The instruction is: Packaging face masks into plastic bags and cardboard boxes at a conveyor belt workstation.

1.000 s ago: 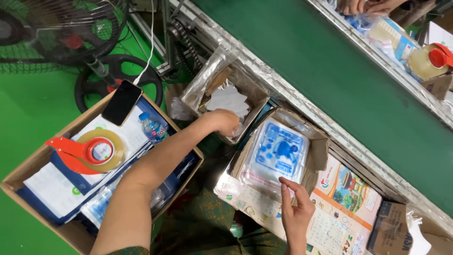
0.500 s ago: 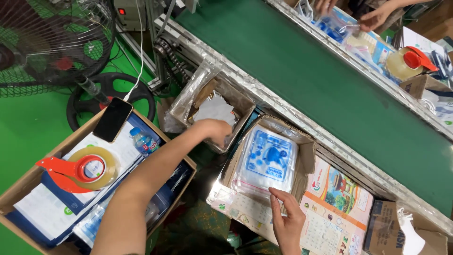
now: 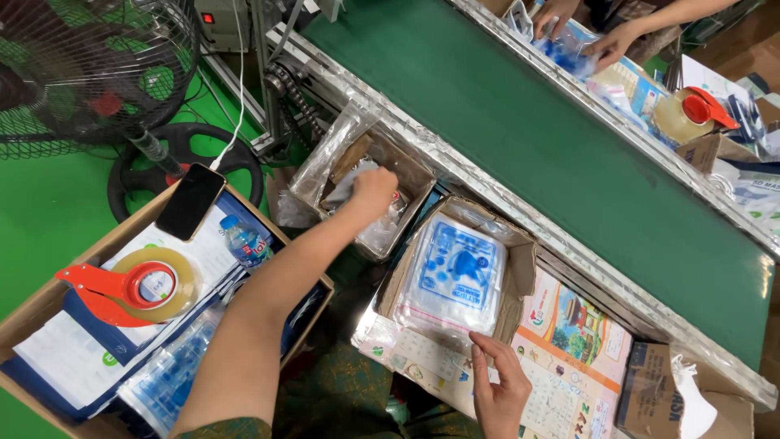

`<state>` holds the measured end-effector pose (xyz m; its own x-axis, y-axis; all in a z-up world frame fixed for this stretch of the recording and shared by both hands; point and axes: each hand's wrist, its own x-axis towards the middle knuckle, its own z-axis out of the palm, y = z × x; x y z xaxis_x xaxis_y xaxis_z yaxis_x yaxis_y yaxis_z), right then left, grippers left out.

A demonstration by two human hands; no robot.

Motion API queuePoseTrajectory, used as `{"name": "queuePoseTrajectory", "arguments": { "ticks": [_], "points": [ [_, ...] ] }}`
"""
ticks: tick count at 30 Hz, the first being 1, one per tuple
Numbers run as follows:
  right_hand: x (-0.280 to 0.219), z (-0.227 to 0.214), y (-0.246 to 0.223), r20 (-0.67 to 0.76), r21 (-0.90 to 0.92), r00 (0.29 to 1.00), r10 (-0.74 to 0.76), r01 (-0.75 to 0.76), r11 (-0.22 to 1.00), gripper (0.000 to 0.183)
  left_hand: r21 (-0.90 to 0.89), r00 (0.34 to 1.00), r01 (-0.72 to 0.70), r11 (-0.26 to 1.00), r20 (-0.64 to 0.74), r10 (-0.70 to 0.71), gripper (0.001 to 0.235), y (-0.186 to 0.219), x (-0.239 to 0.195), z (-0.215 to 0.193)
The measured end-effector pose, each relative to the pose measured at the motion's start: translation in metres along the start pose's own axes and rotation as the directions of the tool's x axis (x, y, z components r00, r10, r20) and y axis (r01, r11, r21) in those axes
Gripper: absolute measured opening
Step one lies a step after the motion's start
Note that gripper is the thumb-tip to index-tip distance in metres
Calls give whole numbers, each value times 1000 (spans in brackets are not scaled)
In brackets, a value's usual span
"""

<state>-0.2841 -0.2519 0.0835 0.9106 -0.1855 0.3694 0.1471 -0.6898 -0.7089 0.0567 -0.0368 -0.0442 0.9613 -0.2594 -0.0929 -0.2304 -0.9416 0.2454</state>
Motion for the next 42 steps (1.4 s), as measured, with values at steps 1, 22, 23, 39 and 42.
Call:
{"name": "queuePoseTrajectory", "arguments": {
  "ticks": [1,22,23,39,42],
  "points": [
    [-2,-2,3,-1,-2,1000,2,-2,1000,19,-1,1000,-2,1000,2,2,15,-7,1,-11],
    [-4,6,-6,77,41,996,-38,35,999,19,-900,865,-431,70,-434,-250,26,-60,-141,-141],
    [-14,2,-8,78,24,997,8,-10,1000,16,-869,832,-472,148,-495,-250,24,-68,-166,-141],
    [-24,34,-23,169,52,985,39,-48,998,16,-962,924,201,183,124,-361,35,-199,-311,124],
    [-24,35,-24,180,4,984,-9,9,1000,16,-486,897,377,788,-19,-441,46,-200,-301,189]
  ]
}}
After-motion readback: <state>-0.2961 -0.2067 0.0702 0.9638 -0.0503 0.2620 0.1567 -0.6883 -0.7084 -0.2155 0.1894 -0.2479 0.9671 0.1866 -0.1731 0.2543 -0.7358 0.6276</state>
